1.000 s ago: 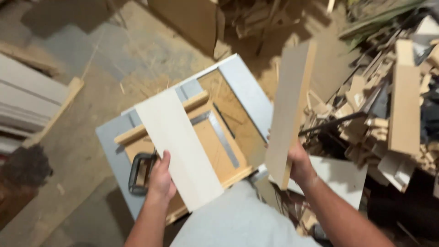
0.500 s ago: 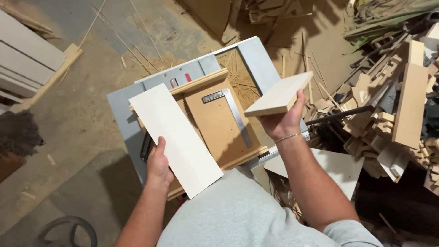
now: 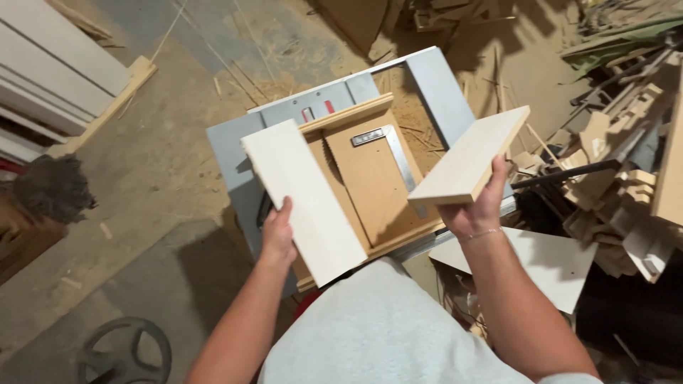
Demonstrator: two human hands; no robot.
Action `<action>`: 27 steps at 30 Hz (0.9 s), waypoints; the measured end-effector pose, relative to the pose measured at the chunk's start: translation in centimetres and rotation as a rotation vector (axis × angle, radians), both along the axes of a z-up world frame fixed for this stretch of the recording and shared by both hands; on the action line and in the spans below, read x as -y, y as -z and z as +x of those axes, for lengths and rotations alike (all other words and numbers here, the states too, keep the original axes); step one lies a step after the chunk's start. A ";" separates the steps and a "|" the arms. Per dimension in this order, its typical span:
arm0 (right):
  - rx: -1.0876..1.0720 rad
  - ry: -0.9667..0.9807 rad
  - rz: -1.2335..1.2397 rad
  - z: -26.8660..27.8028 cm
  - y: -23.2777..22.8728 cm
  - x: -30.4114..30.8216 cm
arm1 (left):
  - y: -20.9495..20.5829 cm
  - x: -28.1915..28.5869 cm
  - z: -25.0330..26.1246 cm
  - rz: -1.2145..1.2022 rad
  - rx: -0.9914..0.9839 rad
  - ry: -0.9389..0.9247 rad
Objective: Measuring and aligning wooden boards on a table saw jig using a square
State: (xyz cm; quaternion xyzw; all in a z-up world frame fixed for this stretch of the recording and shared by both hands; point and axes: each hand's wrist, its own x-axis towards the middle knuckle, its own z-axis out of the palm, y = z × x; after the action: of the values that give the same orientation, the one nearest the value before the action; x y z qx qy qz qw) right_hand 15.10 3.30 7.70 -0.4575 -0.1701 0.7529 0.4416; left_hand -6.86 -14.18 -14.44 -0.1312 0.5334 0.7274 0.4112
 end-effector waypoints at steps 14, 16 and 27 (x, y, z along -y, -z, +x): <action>0.154 -0.113 -0.003 3.6 4.0 5.0 | 7.3 -5.2 0.5 -0.035 0.076 0.198; 0.213 -0.163 0.007 4.2 4.4 5.1 | 9.0 -5.3 0.4 -0.046 0.028 0.180; 0.221 -0.312 0.029 4.1 5.8 6.1 | 0.8 -2.1 1.8 -0.359 -0.188 0.279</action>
State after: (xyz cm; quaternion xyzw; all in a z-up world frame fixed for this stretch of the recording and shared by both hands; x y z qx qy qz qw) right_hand 19.24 -2.80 1.90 -0.4990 -0.2975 0.7548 0.3046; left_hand -5.09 -12.04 -15.23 -0.0589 0.7030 0.5661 0.4264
